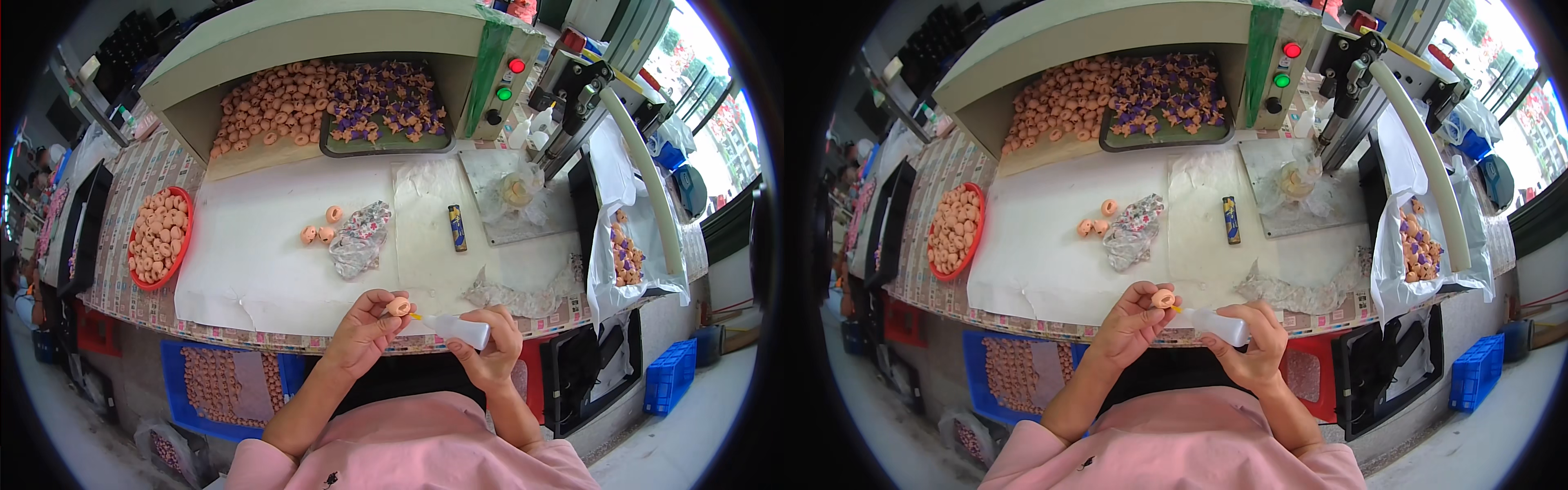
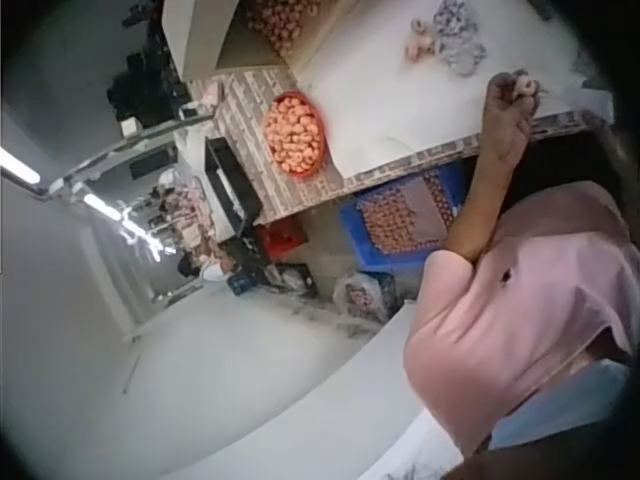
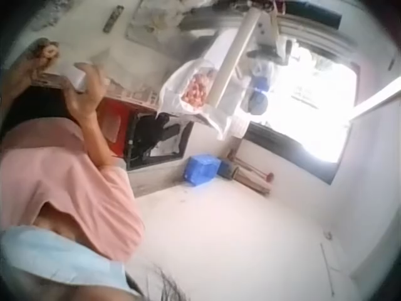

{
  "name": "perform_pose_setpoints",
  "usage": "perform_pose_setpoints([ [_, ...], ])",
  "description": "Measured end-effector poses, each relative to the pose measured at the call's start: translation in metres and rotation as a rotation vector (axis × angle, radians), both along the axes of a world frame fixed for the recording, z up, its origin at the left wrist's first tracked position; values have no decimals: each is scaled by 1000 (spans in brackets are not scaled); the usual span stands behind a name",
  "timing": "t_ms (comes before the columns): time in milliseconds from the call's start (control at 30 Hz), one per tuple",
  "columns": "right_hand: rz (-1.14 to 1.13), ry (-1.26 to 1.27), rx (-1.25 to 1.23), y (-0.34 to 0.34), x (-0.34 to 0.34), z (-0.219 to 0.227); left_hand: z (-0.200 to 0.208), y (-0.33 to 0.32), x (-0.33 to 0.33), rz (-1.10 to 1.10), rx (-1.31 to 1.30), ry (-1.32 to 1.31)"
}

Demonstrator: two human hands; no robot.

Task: Manually assemble small plastic toy components and use an industrial press machine to secure them.

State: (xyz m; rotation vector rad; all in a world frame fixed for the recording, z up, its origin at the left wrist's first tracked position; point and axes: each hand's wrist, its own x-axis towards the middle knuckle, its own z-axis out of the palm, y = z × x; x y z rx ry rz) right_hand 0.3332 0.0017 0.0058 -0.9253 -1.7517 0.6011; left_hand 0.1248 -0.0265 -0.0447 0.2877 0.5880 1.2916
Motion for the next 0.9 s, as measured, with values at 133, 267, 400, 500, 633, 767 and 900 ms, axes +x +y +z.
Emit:
perform_pose_setpoints([
  [133, 5, 6, 3, 2, 1, -5, -2, 1, 1, 1, -15, -5],
  [267, -5, 7, -24, 4, 4, -9, -5, 3, 1, 3, 5, 3],
  [400, -13, 51, -55, 5, 4, -8, -5, 3, -1, 16, 11, -1],
  [500, -42, 64, -24, 14, -2, -18, 0, 3, -5, 3, 1, -32],
  [633, 2, 5, -156, 49, -40, -16, 8, 4, -12, 9, -18, -83],
  [767, 113, -178, -105, 82, -70, -22, 8, 3, -18, -19, -10, -134],
  [900, 204, -342, -53, 100, -77, -23, 6, -4, -20, -30, -6, -182],
])
